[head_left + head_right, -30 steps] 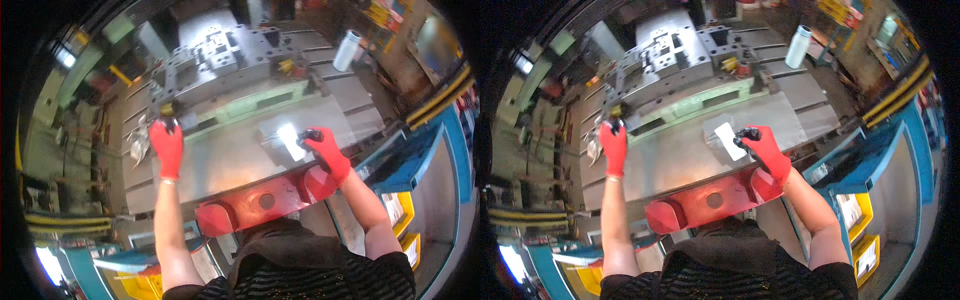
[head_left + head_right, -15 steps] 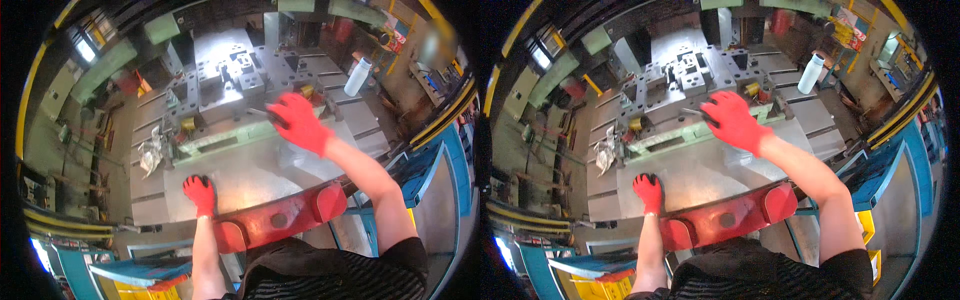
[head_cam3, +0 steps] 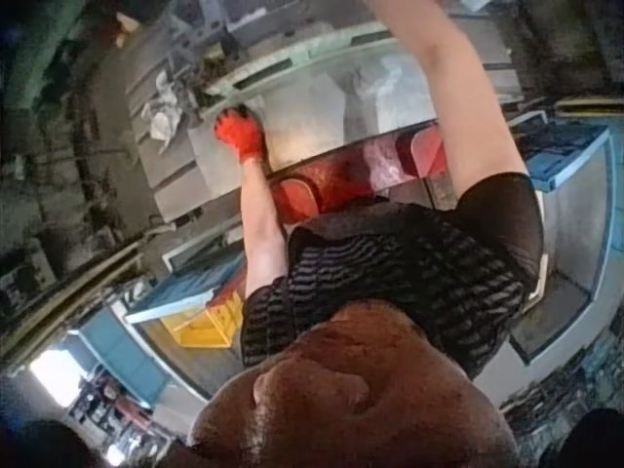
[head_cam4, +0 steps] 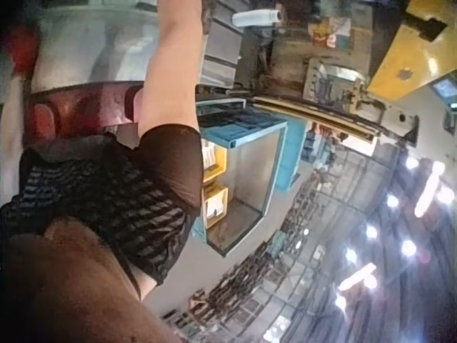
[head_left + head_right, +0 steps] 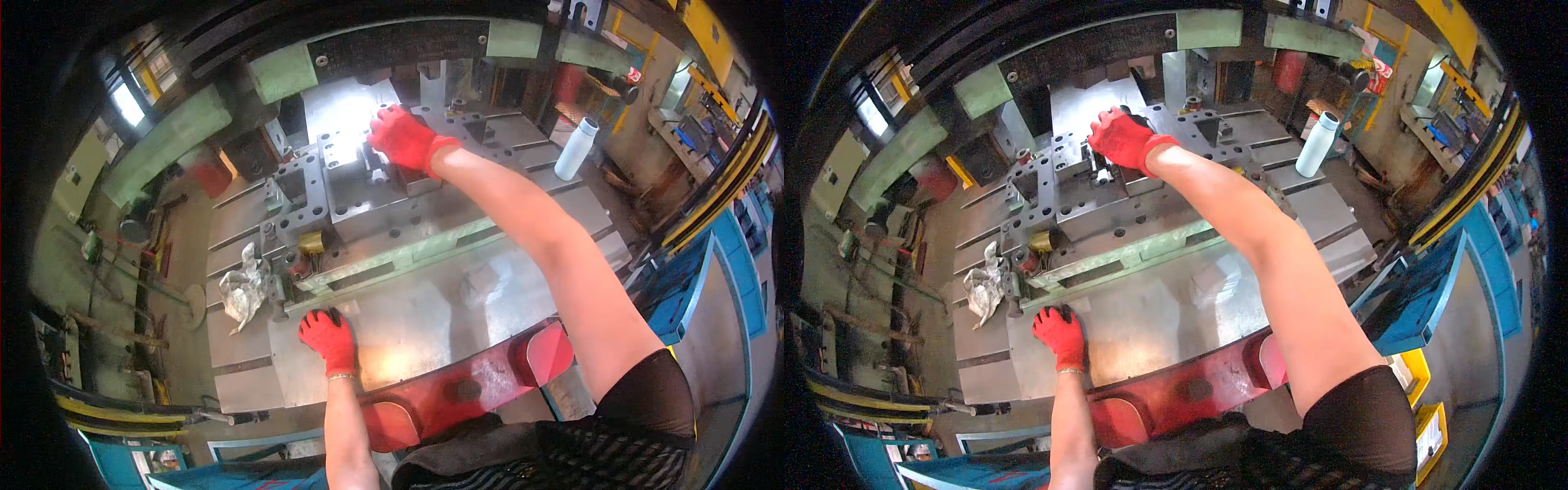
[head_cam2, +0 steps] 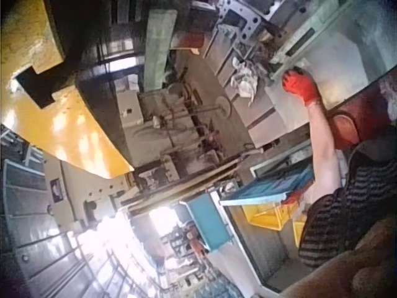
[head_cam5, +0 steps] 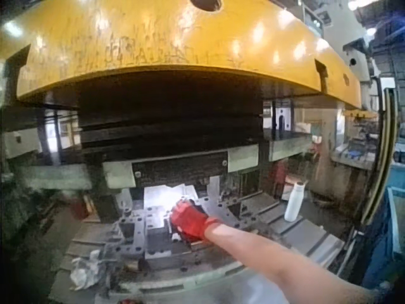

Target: The person picks up metal sheets from a stack, inserts each sheet into the press die, and pushes the dual control buttons to operate the stamping machine.

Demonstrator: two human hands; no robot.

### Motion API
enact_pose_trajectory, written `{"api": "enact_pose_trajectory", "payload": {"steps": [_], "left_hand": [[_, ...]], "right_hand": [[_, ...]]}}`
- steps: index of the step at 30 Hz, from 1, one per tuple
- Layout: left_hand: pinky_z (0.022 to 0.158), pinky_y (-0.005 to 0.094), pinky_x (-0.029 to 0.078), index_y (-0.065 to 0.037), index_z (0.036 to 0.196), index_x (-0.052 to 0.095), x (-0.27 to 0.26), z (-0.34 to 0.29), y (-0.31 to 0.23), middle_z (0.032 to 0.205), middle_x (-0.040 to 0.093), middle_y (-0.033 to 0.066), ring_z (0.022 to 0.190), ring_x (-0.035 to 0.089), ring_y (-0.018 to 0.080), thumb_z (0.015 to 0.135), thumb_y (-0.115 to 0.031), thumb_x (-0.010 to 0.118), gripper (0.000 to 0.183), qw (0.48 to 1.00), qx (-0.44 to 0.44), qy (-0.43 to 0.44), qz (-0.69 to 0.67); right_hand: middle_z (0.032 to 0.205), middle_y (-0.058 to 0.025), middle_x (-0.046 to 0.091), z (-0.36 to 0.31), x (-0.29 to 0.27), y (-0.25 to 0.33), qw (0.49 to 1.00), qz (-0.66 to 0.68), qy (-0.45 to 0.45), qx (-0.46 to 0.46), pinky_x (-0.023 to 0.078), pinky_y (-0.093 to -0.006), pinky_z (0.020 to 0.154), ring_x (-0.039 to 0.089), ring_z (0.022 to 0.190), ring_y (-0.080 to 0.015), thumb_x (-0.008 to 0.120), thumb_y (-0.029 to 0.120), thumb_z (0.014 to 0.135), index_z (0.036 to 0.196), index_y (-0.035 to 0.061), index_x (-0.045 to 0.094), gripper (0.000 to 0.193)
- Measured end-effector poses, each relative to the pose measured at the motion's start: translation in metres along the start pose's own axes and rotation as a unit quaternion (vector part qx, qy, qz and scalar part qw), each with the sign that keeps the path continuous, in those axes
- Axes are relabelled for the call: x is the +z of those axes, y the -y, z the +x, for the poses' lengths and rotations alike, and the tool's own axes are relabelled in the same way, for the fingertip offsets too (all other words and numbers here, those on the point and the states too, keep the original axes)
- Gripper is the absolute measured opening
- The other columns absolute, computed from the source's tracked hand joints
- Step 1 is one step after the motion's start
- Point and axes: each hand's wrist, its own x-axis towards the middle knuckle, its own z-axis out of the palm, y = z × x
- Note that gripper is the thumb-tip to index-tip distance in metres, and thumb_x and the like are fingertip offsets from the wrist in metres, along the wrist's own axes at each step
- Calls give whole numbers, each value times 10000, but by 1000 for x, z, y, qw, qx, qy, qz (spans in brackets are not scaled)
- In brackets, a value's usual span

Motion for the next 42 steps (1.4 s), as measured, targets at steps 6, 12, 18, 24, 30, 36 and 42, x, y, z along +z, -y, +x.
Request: {"api": "enact_pose_trajectory", "payload": {"steps": [6,12,18,24,30,36,42], "left_hand": [[892,474,358,-27,917,576,-13,-2,-3,1092,545,163,1032,480,349,681,-312,695,389,999,-7,-16,-46],[862,480,367,-14,971,568,-45,-25,4,1068,547,163,1018,483,360,676,-245,705,399,992,-32,-56,-111],[864,461,386,-2,974,566,-74,-60,2,1046,555,177,996,495,376,710,-186,691,345,989,-22,-63,-130],[864,454,392,-3,955,578,-87,-83,5,1045,555,174,994,497,374,717,-131,664,284,984,-42,-50,-163],[864,451,394,-14,956,583,-95,-108,6,1051,556,166,1001,498,369,706,-118,665,283,986,-26,-33,-162],[921,453,358,-28,949,595,-106,-130,-8,1076,571,147,1043,493,353,717,-101,664,253,975,-11,-26,-221],[956,451,350,11,1004,587,-120,-183,39,1101,554,182,1065,488,352,742,-78,630,280,977,-113,-15,-181]], "right_hand": [[865,-26,626,1,10,-8,999,-5,36,-40,457,-372,737,596,870,-202,564,187,765,777,155,646,89],[842,-42,642,1,16,-12,997,-4,35,-76,471,-374,728,619,842,-218,566,195,764,785,138,652,105],[818,-118,671,14,6,-6,988,87,109,-63,516,-398,632,660,777,-285,577,139,752,855,81,661,145],[878,-116,676,23,-2,0,980,63,160,-101,535,-378,671,661,815,-280,565,97,766,868,59,664,147],[770,-94,675,25,-11,7,980,68,149,-114,528,-332,640,659,695,-241,581,84,706,759,66,693,125],[881,-115,668,17,22,-1,984,87,156,-29,523,-351,690,656,794,-268,568,103,756,886,70,678,174],[1017,-129,578,-80,-57,11,951,254,-40,172,419,-433,843,528,1007,-317,649,194,719,1093,103,591,390]]}}
